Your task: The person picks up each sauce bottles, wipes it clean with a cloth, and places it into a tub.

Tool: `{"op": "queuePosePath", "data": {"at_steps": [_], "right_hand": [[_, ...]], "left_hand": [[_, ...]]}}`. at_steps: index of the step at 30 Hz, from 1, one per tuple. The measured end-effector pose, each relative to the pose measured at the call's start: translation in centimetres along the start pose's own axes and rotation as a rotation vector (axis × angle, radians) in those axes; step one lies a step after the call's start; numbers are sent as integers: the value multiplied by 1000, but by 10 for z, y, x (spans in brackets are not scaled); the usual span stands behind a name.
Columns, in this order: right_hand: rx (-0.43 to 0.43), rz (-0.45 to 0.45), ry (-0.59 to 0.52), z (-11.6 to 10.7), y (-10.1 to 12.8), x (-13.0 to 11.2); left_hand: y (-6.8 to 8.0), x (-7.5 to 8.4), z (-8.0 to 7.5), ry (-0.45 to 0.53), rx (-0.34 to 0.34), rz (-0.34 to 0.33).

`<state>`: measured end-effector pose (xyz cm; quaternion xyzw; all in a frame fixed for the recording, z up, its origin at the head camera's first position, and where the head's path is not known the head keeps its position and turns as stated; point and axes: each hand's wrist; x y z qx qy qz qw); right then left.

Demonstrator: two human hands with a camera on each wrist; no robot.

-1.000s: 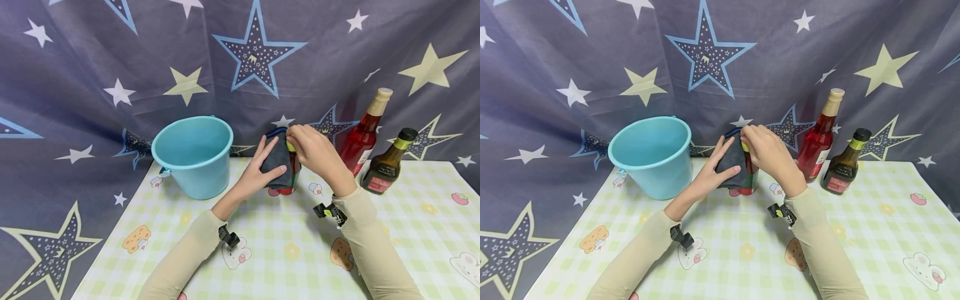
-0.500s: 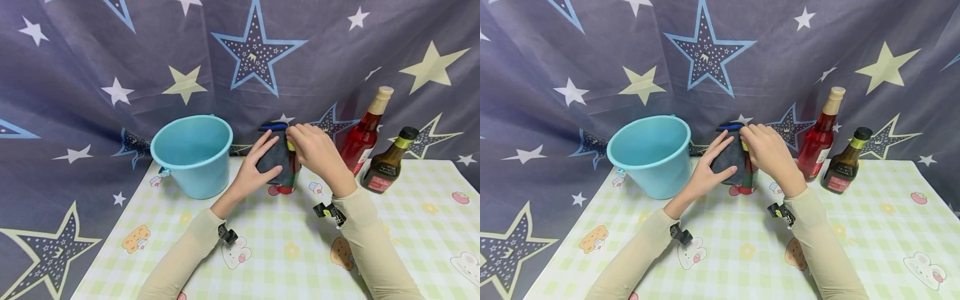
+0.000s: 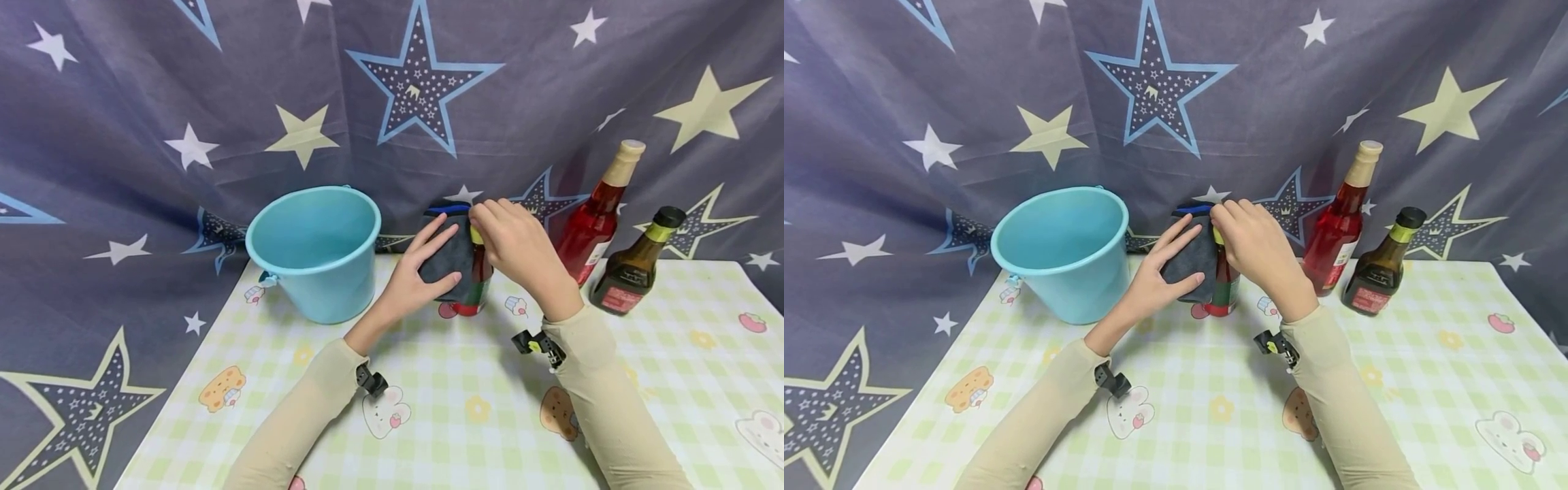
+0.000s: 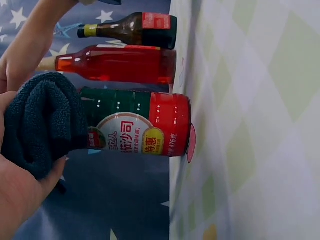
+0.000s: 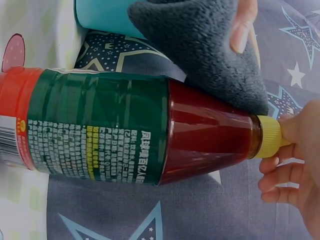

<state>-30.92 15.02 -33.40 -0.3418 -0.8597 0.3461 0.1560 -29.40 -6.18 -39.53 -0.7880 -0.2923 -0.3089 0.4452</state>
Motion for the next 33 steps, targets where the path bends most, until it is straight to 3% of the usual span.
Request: {"op": "queuePosePath", "data": {"at_steps": [15, 33], "right_hand": [[6, 42, 16, 1, -1, -2], [4, 61, 30, 0, -2, -4]], "left_hand": [[-2, -3, -5, -160, -181, -59], [2, -8, -14, -193, -298, -161]]}}
Point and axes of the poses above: each hand's wrist, its own y-axis away from the middle knuckle, its own z-axis out of the palm, x = y × z, and after that the axes turned 2 degrees about -x, right-handed
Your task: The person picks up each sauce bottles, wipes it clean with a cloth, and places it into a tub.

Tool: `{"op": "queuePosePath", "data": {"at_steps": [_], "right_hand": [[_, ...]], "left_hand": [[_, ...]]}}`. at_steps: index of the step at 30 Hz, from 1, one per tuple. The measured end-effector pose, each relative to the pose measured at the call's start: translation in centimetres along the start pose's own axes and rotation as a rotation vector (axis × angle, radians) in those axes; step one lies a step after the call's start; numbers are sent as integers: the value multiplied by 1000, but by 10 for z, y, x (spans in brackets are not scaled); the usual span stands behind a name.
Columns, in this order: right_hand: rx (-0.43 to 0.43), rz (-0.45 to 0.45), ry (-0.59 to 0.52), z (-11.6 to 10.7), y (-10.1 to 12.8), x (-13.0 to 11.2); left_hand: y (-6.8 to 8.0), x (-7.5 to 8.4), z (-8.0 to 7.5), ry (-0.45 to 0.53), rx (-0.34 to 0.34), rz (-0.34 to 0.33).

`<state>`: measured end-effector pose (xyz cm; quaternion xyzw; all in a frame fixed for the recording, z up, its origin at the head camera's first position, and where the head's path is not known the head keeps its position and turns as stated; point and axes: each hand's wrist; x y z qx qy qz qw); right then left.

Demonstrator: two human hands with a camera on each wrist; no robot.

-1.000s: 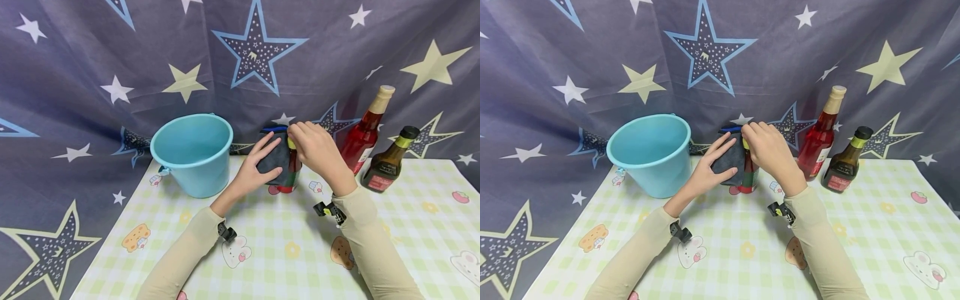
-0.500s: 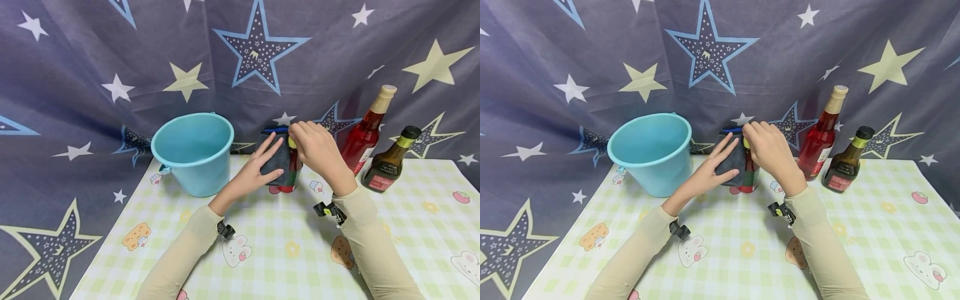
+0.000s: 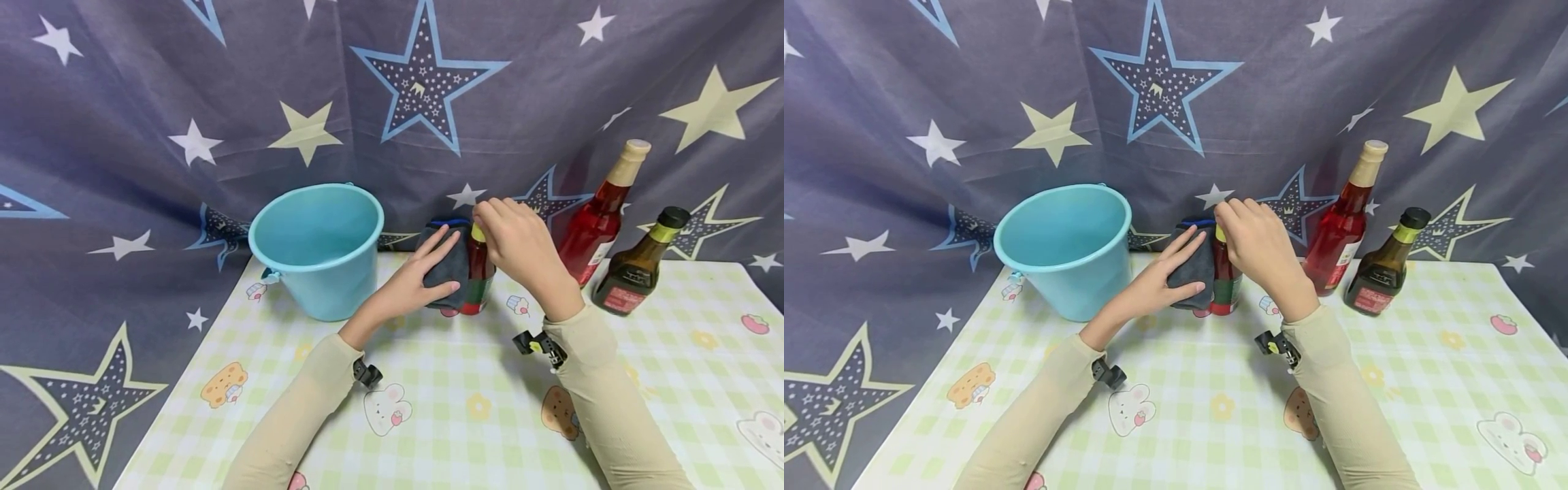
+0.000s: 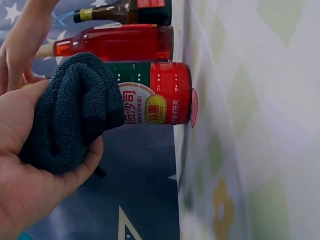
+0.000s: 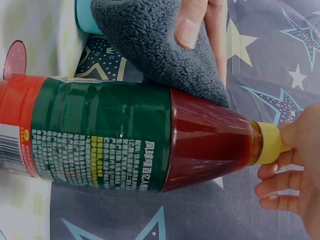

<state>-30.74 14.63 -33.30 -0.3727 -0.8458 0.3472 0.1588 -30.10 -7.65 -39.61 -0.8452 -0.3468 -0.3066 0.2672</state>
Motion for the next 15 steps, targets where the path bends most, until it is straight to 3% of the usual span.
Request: {"op": "queuePosePath", "data": {"at_steps": [15], "right_hand": [[13, 0, 2, 2, 1, 1]], "left_hand": [[1, -1, -5, -96, -72, -79]]}}
Point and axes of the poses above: each hand's wrist, its own y-axis away from the middle knuckle, its own z-axis out of the palm, x = y × z, and after that the axes turned 2 degrees about -x, right-handed
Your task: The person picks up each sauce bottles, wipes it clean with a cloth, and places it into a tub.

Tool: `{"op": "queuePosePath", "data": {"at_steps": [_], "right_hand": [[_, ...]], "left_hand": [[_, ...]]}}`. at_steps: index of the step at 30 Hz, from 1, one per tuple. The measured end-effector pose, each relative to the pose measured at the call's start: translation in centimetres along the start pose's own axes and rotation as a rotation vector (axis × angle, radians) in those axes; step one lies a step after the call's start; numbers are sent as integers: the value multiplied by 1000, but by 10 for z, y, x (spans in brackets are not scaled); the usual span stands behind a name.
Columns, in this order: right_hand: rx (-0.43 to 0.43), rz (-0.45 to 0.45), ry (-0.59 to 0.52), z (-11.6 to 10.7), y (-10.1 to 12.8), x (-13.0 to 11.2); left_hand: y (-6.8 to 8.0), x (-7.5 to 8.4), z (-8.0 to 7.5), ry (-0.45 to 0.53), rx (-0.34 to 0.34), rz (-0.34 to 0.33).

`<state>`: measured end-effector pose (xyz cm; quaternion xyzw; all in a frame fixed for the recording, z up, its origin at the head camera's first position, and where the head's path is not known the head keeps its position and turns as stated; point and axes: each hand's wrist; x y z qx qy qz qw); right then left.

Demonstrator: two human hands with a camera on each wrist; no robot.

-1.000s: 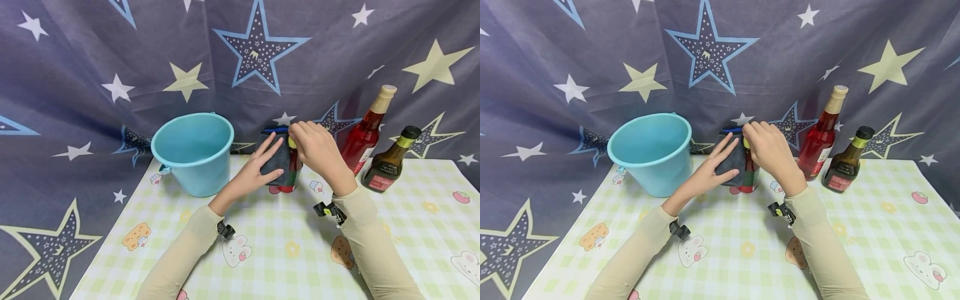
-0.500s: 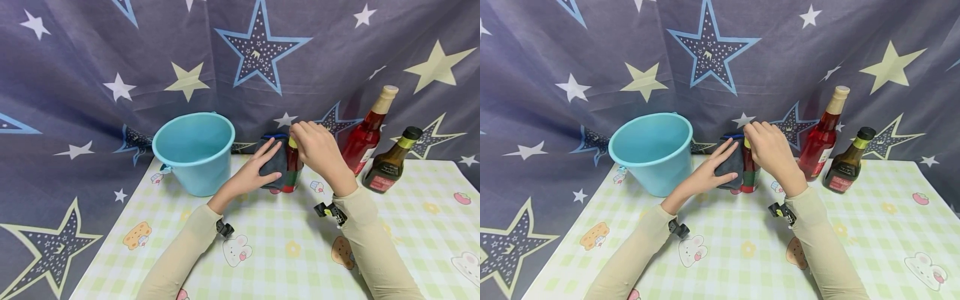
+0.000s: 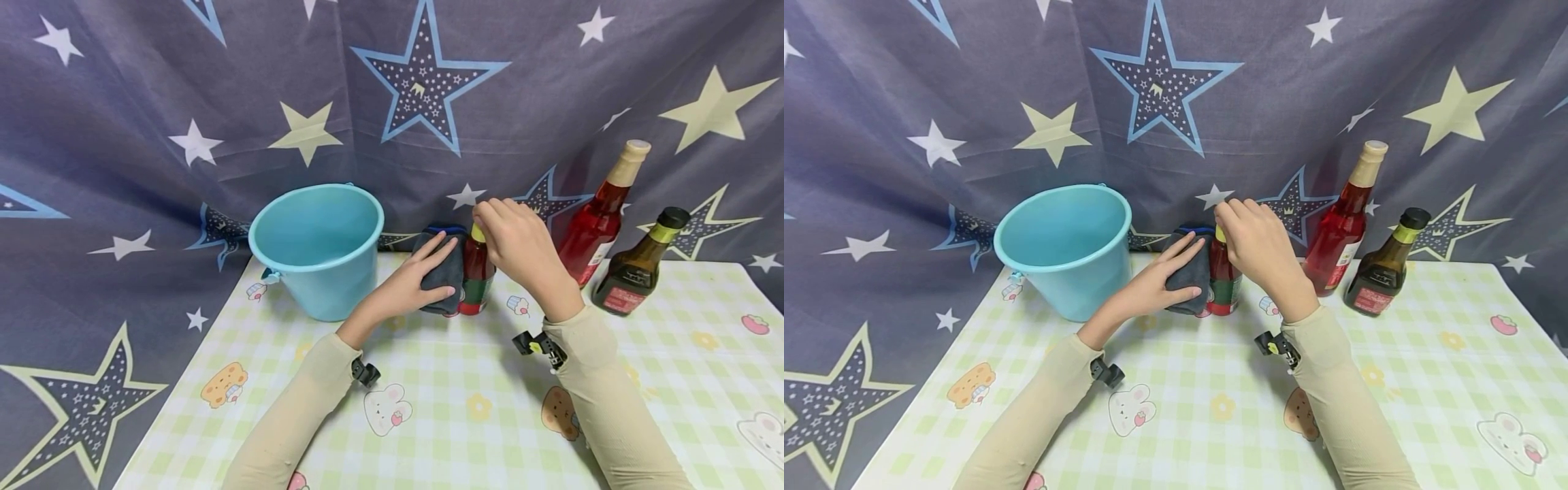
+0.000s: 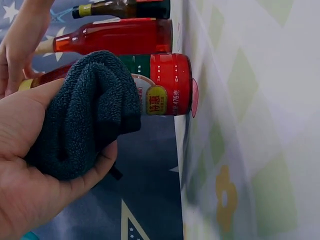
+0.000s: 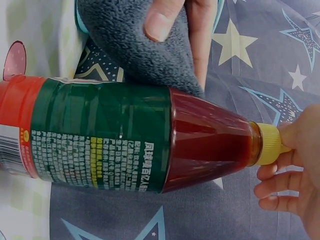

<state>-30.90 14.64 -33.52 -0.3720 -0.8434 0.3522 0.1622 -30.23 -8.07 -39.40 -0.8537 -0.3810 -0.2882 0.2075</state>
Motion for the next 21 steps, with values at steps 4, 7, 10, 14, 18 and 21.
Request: {"op": "queuePosePath", "data": {"at_steps": [4, 7, 10, 14, 18, 21], "right_hand": [[-8, 6, -2, 0, 1, 0], [-8, 6, -4, 0, 1, 0], [-2, 3, -5, 0, 2, 1], [-1, 2, -6, 0, 2, 1], [0, -2, -8, 0, 1, 1], [4, -6, -8, 1, 1, 1]], "left_hand": [[0, -1, 1, -22, -24, -21], [0, -2, 2, -40, -52, -48], [-1, -5, 4, -75, -91, -78], [-2, -11, 10, -121, -144, -104], [-2, -15, 14, -153, -178, -119], [-3, -18, 16, -168, -194, -134]]}}
Point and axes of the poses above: each hand's wrist, its own y-axis away from the middle knuckle, its own z-axis out of the palm, x = y × z, and after that the axes turned 2 degrees about -x, right-handed
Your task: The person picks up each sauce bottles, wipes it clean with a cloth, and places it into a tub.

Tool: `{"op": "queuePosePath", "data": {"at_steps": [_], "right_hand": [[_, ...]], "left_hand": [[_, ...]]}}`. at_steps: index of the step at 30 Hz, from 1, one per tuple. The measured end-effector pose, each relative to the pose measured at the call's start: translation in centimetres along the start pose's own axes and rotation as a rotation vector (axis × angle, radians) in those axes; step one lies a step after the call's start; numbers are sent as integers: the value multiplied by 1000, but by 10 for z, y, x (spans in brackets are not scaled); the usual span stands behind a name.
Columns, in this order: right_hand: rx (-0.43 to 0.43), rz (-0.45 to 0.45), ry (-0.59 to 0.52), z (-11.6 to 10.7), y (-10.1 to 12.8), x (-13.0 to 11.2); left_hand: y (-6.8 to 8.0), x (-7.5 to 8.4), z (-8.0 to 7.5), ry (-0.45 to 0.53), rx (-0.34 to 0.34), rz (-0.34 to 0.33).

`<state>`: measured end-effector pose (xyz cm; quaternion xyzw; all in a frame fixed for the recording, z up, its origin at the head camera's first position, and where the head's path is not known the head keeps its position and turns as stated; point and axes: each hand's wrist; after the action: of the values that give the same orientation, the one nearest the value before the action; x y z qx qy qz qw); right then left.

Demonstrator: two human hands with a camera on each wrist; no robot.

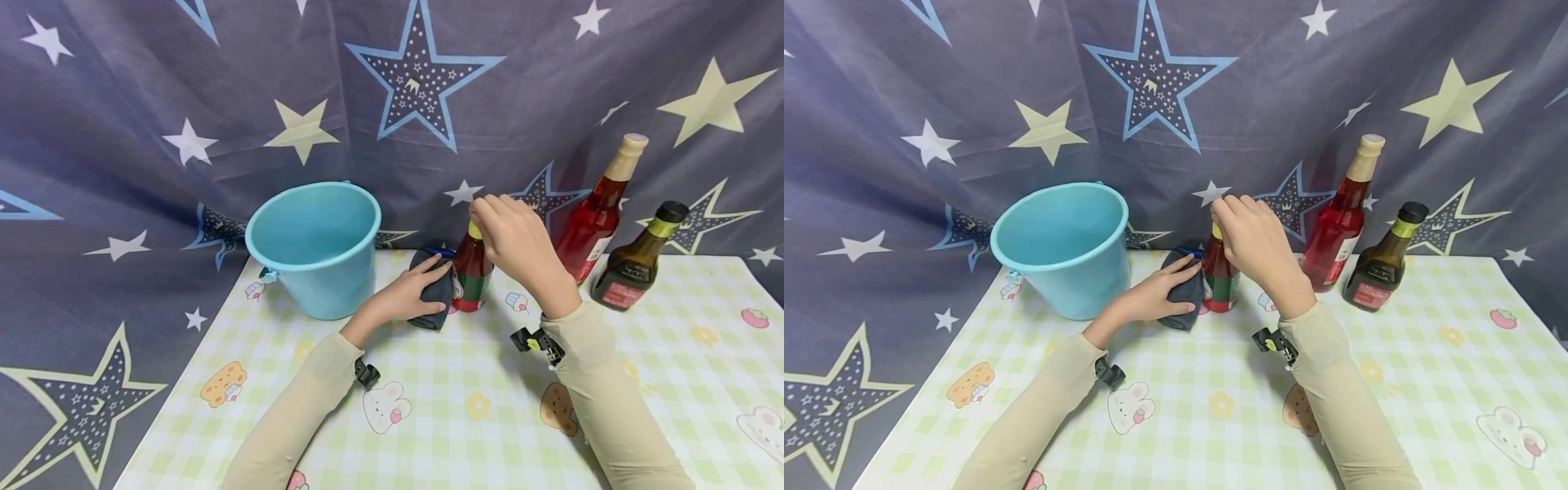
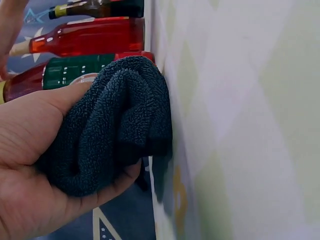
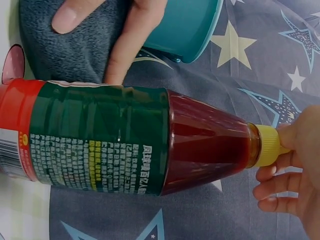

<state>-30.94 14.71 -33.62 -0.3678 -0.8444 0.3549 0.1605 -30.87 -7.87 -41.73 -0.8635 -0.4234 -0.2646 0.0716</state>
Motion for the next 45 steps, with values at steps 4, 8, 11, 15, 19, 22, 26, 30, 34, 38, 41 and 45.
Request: {"op": "queuePosePath", "data": {"at_steps": [4, 8, 11, 15, 19, 22, 26, 30, 34, 38, 41, 45], "right_hand": [[5, 0, -3, 0, -1, 0], [10, -3, -5, 0, -2, -1], [9, -3, -3, 0, -3, -1], [3, 5, -2, -1, -2, -1], [-3, 11, -7, -1, -1, -1], [-3, 11, -11, -1, -2, -1], [2, 6, -7, -1, -2, -1], [4, 8, -3, -1, -2, 0], [-1, 13, -2, -2, -2, -1], [-7, 13, -3, -3, -1, -1], [-10, 14, -4, -3, -1, -2], [-15, 18, -3, -2, -2, -2]], "left_hand": [[-1, 0, 1, 5, -21, -29], [-1, 1, 2, 32, -26, -50], [-1, 0, 3, 60, -19, -60], [-1, -1, 2, 81, -8, -71], [1, -2, -4, 95, 3, -75], [4, 1, -13, 108, 19, -67], [11, 8, -26, 124, 72, -32], [20, 18, -40, 152, 170, 10], [26, 26, -47, 236, 302, 21], [27, 34, -45, 367, 437, 17], [24, 42, -38, 476, 512, 26], [20, 50, -28, 600, 557, 59]]}}
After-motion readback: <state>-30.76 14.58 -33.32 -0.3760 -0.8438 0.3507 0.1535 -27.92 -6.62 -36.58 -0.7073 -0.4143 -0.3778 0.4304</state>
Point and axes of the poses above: each hand's wrist, its own y-axis away from the middle knuckle, its own z-axis out of the palm, x = y × z, and after that the axes turned 2 degrees about -x, right-handed
